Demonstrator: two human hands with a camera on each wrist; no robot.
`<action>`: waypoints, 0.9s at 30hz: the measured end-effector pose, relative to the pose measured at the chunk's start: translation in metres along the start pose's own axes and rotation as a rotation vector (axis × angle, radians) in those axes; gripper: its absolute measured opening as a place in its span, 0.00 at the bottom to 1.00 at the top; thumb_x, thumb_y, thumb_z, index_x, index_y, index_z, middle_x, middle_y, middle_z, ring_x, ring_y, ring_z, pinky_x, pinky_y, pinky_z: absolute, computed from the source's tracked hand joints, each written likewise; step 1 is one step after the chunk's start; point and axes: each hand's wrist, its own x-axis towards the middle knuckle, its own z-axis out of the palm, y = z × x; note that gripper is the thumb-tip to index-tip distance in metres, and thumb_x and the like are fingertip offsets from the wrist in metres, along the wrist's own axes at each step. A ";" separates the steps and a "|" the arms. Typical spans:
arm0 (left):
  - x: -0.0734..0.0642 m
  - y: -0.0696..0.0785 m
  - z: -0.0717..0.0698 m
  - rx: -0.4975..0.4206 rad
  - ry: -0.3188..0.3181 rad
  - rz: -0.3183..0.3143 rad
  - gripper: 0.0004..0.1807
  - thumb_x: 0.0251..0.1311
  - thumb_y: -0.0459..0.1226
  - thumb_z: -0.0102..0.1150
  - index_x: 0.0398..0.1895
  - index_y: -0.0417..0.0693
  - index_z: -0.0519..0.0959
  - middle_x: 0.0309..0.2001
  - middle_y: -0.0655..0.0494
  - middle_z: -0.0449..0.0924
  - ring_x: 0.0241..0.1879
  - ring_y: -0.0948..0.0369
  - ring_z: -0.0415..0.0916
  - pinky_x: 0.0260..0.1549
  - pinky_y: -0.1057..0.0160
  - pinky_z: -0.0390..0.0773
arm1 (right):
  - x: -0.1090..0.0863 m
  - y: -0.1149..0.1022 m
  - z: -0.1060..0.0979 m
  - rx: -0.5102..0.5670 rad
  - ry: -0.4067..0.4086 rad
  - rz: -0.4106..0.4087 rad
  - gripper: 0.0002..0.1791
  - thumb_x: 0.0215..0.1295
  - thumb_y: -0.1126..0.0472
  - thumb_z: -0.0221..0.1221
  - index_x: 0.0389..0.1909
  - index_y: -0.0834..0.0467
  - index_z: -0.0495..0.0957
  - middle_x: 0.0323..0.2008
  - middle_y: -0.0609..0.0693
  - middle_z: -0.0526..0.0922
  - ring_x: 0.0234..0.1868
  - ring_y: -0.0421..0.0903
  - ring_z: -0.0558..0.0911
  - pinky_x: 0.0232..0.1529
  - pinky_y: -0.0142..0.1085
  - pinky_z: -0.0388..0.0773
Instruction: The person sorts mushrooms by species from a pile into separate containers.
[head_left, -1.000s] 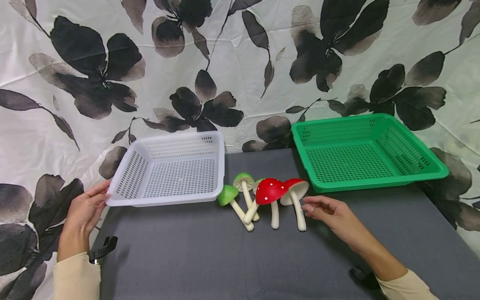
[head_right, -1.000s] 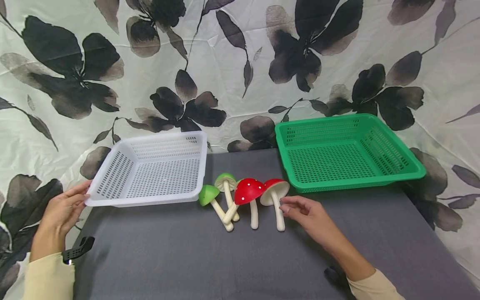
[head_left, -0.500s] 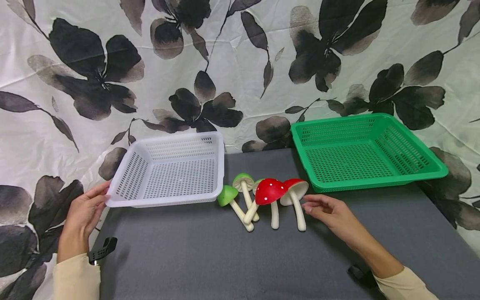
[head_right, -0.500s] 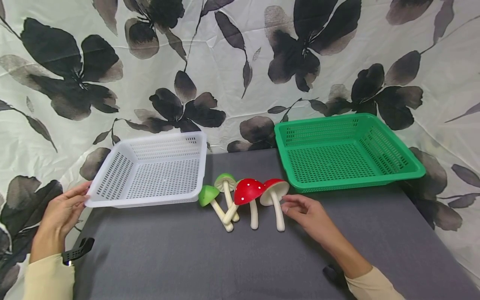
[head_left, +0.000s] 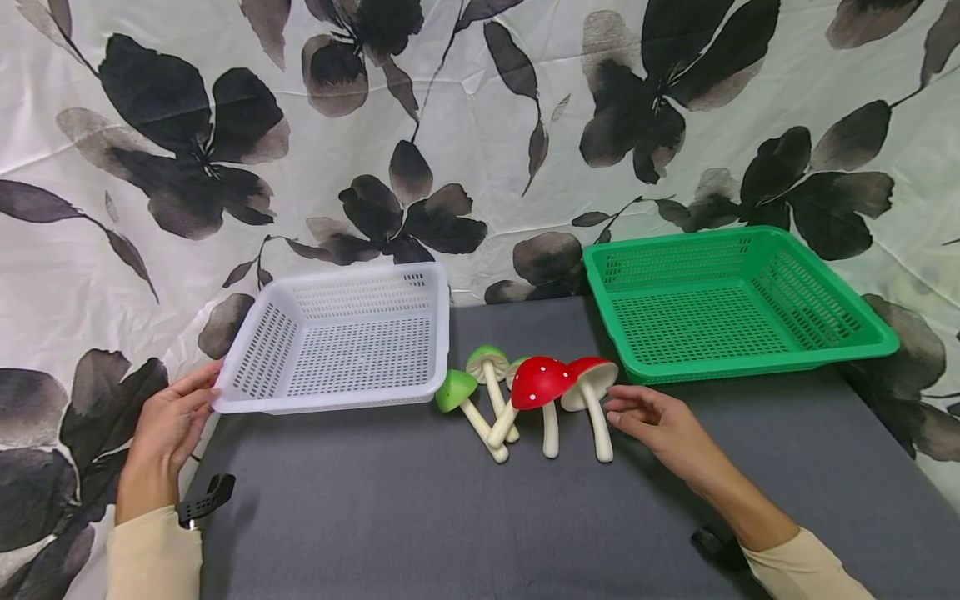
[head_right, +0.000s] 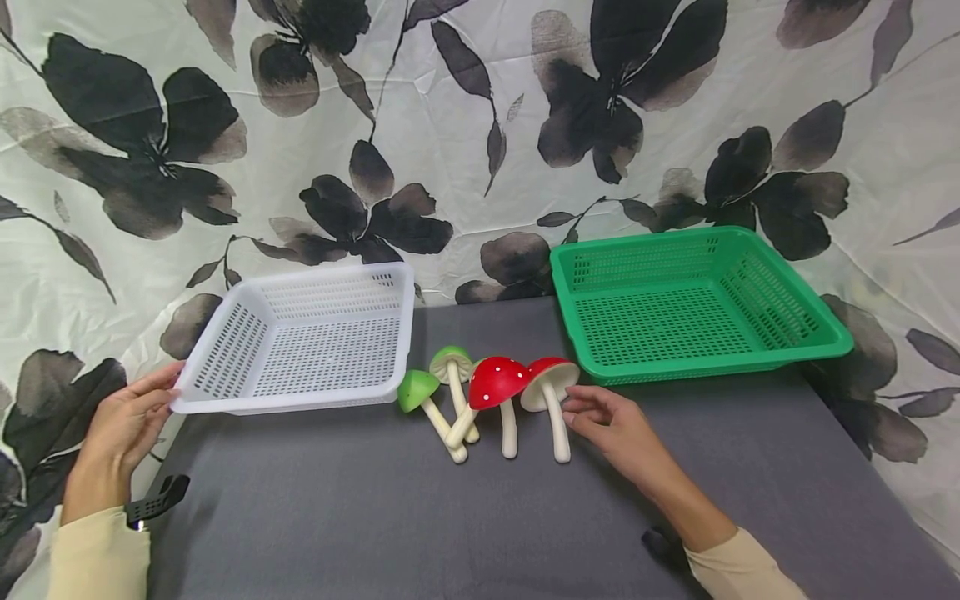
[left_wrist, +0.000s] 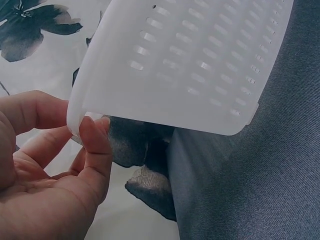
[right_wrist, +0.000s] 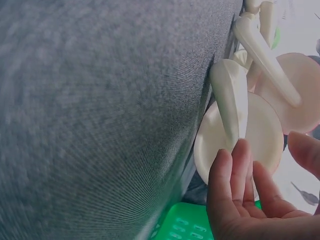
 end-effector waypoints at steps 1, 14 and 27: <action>0.000 0.000 0.000 0.003 0.001 -0.002 0.28 0.64 0.23 0.61 0.69 0.41 0.73 0.51 0.66 0.84 0.47 0.70 0.82 0.42 0.72 0.80 | 0.000 0.000 0.000 -0.003 0.002 -0.001 0.31 0.71 0.51 0.63 0.70 0.59 0.70 0.59 0.58 0.80 0.52 0.43 0.81 0.48 0.30 0.78; -0.002 0.000 0.002 -0.001 0.010 -0.014 0.29 0.64 0.23 0.62 0.69 0.42 0.73 0.51 0.66 0.84 0.47 0.70 0.81 0.41 0.72 0.80 | 0.007 0.003 0.004 -0.029 -0.007 -0.003 0.35 0.70 0.55 0.64 0.73 0.62 0.66 0.63 0.60 0.77 0.60 0.55 0.79 0.49 0.27 0.77; -0.002 -0.002 0.001 0.001 -0.008 -0.001 0.28 0.65 0.23 0.60 0.69 0.42 0.73 0.51 0.66 0.84 0.47 0.69 0.83 0.41 0.71 0.81 | 0.017 0.000 0.008 -0.041 -0.055 -0.013 0.34 0.69 0.58 0.64 0.72 0.64 0.65 0.63 0.62 0.77 0.59 0.55 0.80 0.48 0.31 0.77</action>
